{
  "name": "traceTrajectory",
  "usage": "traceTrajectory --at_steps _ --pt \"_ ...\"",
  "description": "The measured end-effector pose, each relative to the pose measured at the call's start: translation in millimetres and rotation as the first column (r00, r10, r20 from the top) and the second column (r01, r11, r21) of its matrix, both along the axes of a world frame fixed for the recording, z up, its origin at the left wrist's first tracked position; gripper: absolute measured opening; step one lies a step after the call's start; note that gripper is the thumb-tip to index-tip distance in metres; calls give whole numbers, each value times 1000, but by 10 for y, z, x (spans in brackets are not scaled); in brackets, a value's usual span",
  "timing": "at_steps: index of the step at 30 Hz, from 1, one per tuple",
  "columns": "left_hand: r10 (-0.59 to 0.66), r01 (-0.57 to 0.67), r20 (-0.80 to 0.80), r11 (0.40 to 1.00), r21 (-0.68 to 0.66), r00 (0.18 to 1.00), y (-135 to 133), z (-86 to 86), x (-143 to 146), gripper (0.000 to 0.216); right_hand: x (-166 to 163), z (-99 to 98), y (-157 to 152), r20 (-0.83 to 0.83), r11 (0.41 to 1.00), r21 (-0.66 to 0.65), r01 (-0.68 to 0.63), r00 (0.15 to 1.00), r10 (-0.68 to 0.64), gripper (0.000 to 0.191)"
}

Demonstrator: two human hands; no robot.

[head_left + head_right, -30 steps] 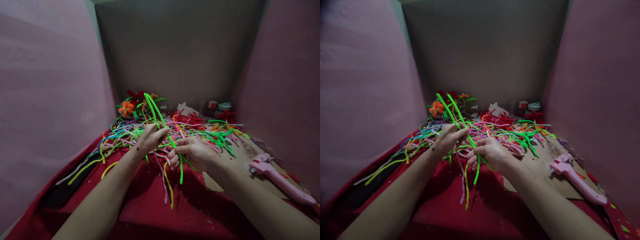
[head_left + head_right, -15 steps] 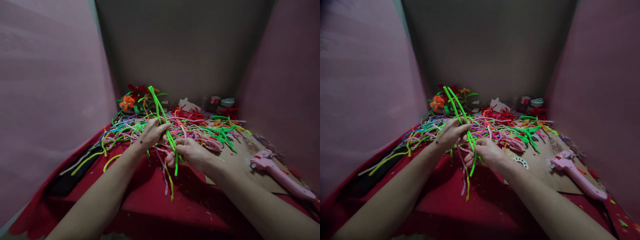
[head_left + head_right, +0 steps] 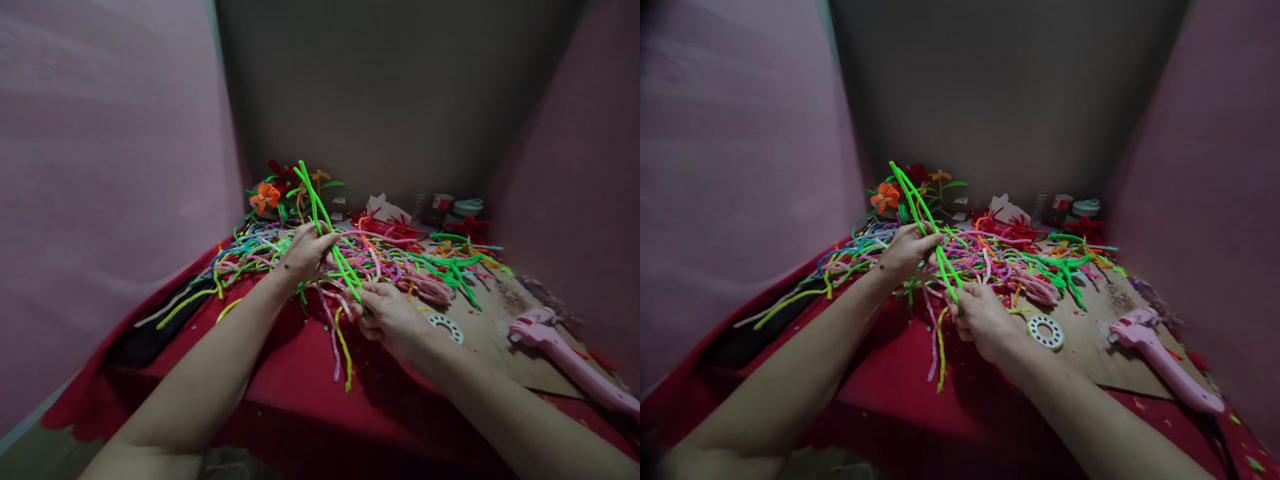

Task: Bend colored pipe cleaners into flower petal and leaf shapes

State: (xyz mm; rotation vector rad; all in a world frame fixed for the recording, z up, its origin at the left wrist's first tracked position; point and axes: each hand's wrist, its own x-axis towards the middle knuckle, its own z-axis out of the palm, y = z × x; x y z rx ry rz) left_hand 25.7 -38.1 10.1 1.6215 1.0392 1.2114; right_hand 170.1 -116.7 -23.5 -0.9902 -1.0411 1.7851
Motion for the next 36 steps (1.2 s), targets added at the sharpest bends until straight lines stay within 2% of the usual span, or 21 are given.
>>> traceTrajectory --at_steps 4,7,12,16,20,22,23,27,30,33,36 --pt "-5 5 40 1000 6 999 51 -25 -29 18 -11 22 -49 -71 996 34 80 994 -77 25" --pt "3 -4 64 1000 10 998 57 -52 -18 18 -1 -31 -60 -85 997 70 35 996 -29 25" --pt "-16 18 99 999 -28 995 7 -72 28 19 7 -94 -101 -42 1000 20 -10 999 11 25" --pt "-37 45 122 997 -60 992 -17 -61 38 20 85 -2 -138 23 990 33 -140 990 139 24" --pt "-144 184 223 968 -168 964 13 -81 22 24 207 87 -100 121 944 125 -304 949 290 29" --pt "-177 235 263 949 -208 948 19 -91 25 27 234 101 -40 97 927 161 -340 940 328 32" --pt "-187 254 279 941 -223 942 14 -94 33 28 232 103 -2 64 931 163 -326 945 320 32" --pt "-245 333 329 910 -245 912 -55 -101 99 35 138 125 143 -34 980 161 -120 991 127 24" --pt "-240 314 296 920 -233 925 -113 -113 158 36 37 165 204 -112 989 147 -25 993 41 21" --pt "-240 306 264 919 -250 934 -150 -124 186 30 -21 198 234 -100 991 92 97 991 -88 13" --pt "-328 402 276 873 -276 903 -162 -121 172 27 -19 196 244 -51 984 104 142 989 -137 11"
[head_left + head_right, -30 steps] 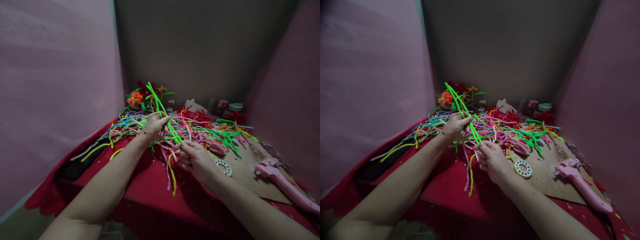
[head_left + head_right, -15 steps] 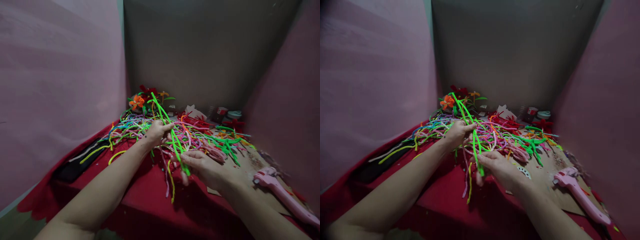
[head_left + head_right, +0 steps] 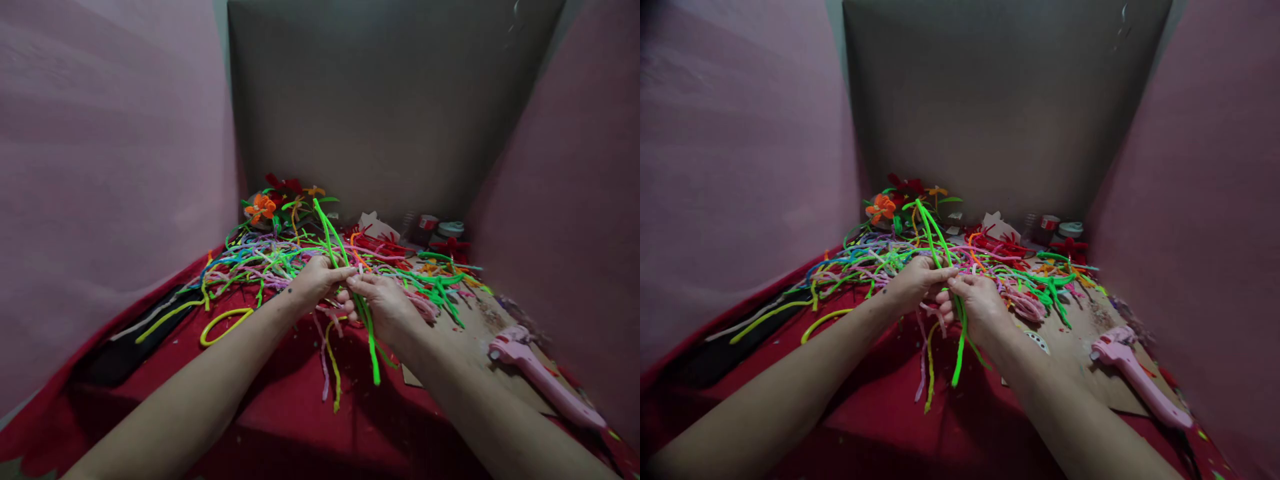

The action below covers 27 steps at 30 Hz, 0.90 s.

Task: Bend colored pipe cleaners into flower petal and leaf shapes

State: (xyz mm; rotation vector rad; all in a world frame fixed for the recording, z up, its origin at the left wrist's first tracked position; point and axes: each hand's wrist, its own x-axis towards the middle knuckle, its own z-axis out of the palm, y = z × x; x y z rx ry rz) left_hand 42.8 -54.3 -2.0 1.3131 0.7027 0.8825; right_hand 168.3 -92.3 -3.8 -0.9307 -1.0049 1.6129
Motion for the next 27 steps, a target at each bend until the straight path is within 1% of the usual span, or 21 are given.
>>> traceTrajectory --at_steps 2,5,8,12,14,16,19,24,27 --pt "-44 44 25 999 -26 999 5 7 -17 26 21 -21 -6 10 999 40 -7 1000 7 14" --pt "-36 41 63 996 -75 997 23 11 -30 25 56 -64 -27 18 997 78 3 1000 -5 19" --pt "-40 48 81 993 -107 996 37 0 -30 24 94 -94 -45 12 994 111 -8 1000 7 18" --pt "-57 64 111 996 -61 992 33 -4 -37 23 152 -98 -48 -20 988 144 -59 998 63 13" --pt "-94 95 57 995 -23 994 25 1 -40 20 176 -104 -44 -51 990 131 -60 996 67 12" --pt "-92 92 -13 996 0 996 19 -1 -34 20 189 -117 -43 -78 992 108 -65 994 74 13" --pt "-3 3 -33 1000 5 999 9 -31 6 21 194 -134 -57 -86 993 78 -89 992 95 13" --pt "179 -179 10 984 22 984 -48 -93 122 25 179 -122 -94 -125 995 -6 -98 987 97 11" --pt "227 -228 30 974 12 973 -76 -95 160 28 167 -115 -103 -150 997 1 -79 986 78 12"
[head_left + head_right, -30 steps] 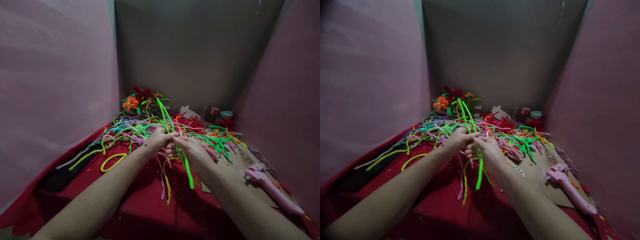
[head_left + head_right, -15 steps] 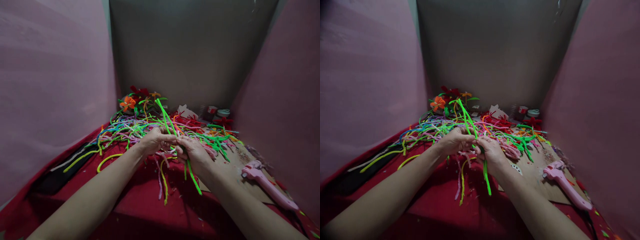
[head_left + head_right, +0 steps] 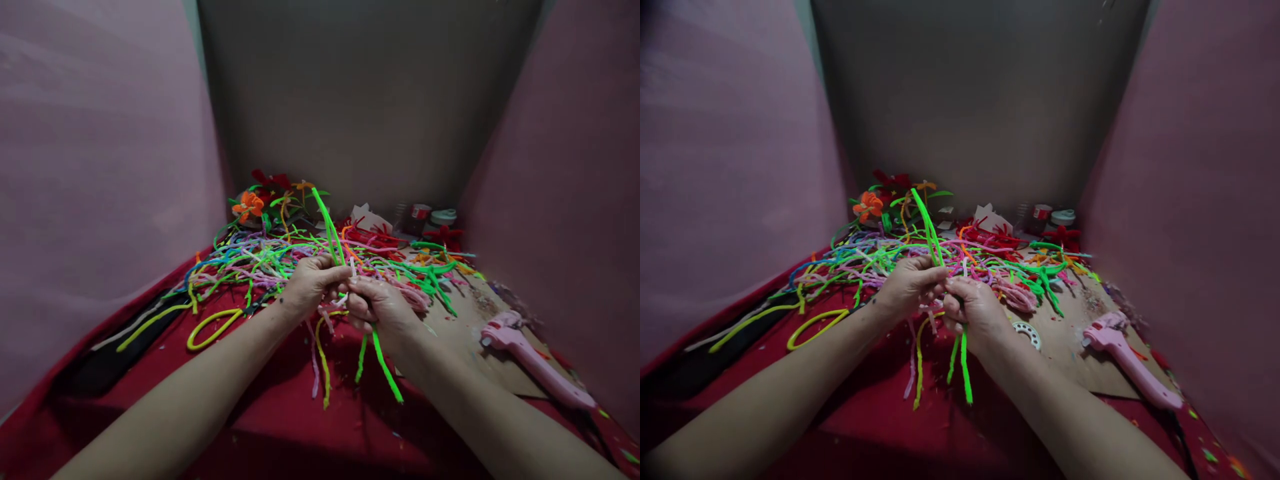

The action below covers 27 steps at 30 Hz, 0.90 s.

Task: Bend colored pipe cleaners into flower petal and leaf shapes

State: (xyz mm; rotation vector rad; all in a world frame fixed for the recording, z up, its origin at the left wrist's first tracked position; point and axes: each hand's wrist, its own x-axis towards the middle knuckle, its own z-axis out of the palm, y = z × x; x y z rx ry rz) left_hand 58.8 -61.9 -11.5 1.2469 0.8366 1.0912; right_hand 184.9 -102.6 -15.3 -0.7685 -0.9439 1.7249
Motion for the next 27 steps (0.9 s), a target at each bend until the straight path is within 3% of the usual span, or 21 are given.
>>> traceTrajectory --at_steps 5,10,16,19,23,25,27 --pt "-15 14 -23 999 -29 1000 5 43 -23 29 2 -2 4 5 995 82 56 998 -56 12" --pt "-92 87 -98 995 -54 991 -3 112 -65 22 33 -13 26 29 991 75 112 993 -114 8" --pt "-33 39 -185 999 31 982 -72 143 -42 17 49 -49 45 7 978 106 181 983 -183 13" --pt "5 -8 -123 1000 -26 992 -64 124 -28 22 27 -39 15 43 973 131 188 980 -195 14" --pt "1 32 133 969 -243 991 -30 124 -40 21 -2 -13 -24 63 970 170 174 980 -187 19" --pt "-53 90 185 976 -199 981 -36 152 -58 17 5 -5 -17 50 973 158 169 983 -179 17" --pt "-159 166 94 984 -62 983 -54 188 -79 21 28 -4 5 24 979 133 154 987 -158 14"
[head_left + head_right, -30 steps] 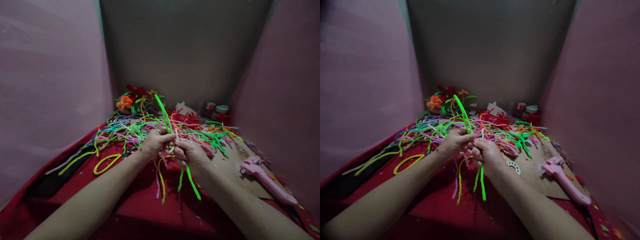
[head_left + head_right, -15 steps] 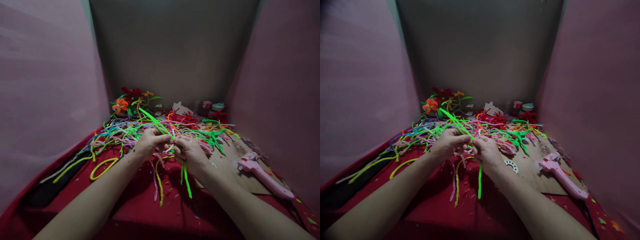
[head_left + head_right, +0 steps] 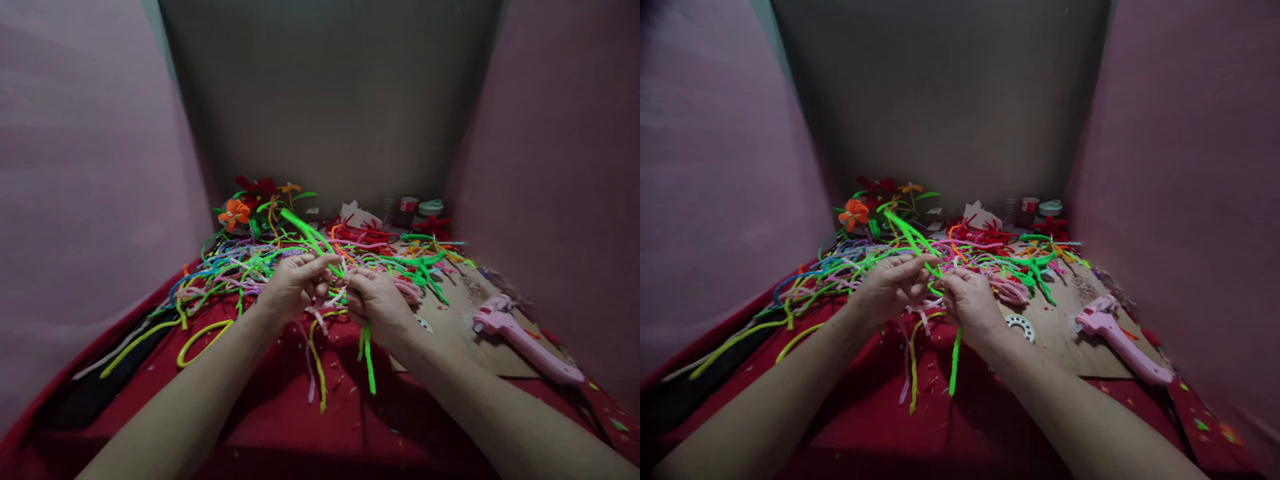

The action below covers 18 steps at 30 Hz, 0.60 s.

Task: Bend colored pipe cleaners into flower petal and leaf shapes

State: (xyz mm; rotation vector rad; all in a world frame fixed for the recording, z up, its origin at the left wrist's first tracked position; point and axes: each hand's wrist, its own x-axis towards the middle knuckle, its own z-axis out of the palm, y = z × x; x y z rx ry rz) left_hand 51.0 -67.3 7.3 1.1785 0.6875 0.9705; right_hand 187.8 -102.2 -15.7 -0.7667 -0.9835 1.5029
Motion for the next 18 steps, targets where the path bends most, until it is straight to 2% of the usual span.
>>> traceTrajectory --at_steps 2,4,6,8,11,13,14,15,16,17,18 --pt "-21 62 -204 979 196 979 -11 24 -20 21 30 -4 25 -16 999 -21 -25 1000 24 12" --pt "121 75 -401 894 442 908 -1 24 -36 14 55 -14 43 -16 998 -40 -46 999 46 12" --pt "329 92 -454 718 690 828 24 7 -50 14 69 -23 50 -15 998 -37 -54 998 54 12" --pt "466 128 -404 517 846 787 48 -9 -64 15 74 -22 45 -4 999 -6 -51 999 51 13" --pt "595 196 -330 279 940 733 51 6 -88 14 68 4 19 49 999 48 -26 999 23 18" --pt "661 260 -321 193 946 678 23 45 -104 12 64 29 0 81 999 45 -22 997 18 20" --pt "680 292 -335 183 939 652 2 70 -110 12 63 39 -8 98 999 42 -25 995 20 21" --pt "687 312 -360 200 929 631 -23 98 -114 12 63 48 -14 123 998 50 -23 992 17 22" --pt "677 318 -398 247 915 619 -50 125 -115 13 64 53 -20 165 997 74 -19 986 7 23" --pt "649 310 -445 319 895 616 -76 151 -113 14 65 56 -26 225 993 121 -5 974 -22 23" --pt "602 284 -496 417 863 626 -99 171 -107 17 67 55 -35 302 982 190 16 950 -74 23"
